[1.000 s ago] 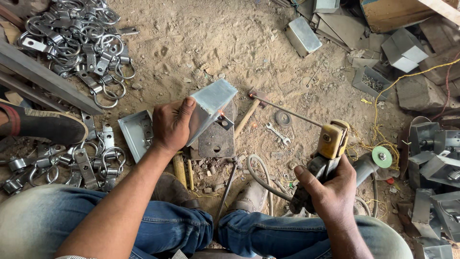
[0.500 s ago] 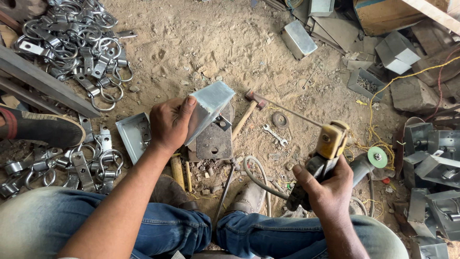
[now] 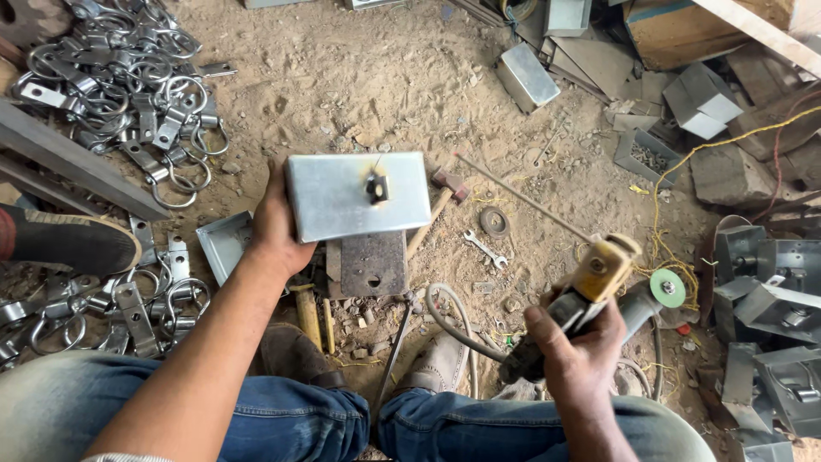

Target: The person positions a metal bracket onto a small rectangular metal box and uses a hammer to align and secure its placement. They then use an arc welding tool to weld the bracket to the box, producing bright sparks and flashes of light.

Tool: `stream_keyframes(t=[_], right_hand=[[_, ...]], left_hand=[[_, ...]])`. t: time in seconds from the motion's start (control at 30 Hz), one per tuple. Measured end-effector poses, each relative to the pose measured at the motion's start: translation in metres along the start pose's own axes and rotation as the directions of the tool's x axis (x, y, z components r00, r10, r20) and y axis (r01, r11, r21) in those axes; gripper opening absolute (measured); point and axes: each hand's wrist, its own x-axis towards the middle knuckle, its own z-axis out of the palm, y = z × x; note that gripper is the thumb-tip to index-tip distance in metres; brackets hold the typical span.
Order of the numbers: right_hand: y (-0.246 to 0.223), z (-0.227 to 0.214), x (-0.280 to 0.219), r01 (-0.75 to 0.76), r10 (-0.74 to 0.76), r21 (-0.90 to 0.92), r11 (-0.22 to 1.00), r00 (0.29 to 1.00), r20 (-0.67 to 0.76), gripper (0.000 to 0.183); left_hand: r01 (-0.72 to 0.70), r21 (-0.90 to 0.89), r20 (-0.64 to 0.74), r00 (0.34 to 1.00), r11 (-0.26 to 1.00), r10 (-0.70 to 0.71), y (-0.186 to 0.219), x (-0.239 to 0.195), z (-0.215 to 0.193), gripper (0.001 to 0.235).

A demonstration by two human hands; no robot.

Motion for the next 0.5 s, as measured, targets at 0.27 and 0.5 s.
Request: stream_keyframes(t=[0.27,0.5], right_hand=[[0.008,0.043,-0.012,-0.021,0.001,0.313,0.95,0.998,0.064,0.043],[0.008,0.086,-0.024,-0.11,0.076,0.34,0.934,0.991,0.112,0.04]], left_hand=[[0.315,-0.05,-0.397,0.865,0.948,-0.309,-0.028,0.042,-0.056,0.06],[0.484,-0.054,-0.444,0.772,0.873,-0.455,-0.028,0.059,-0.083,0.05]])
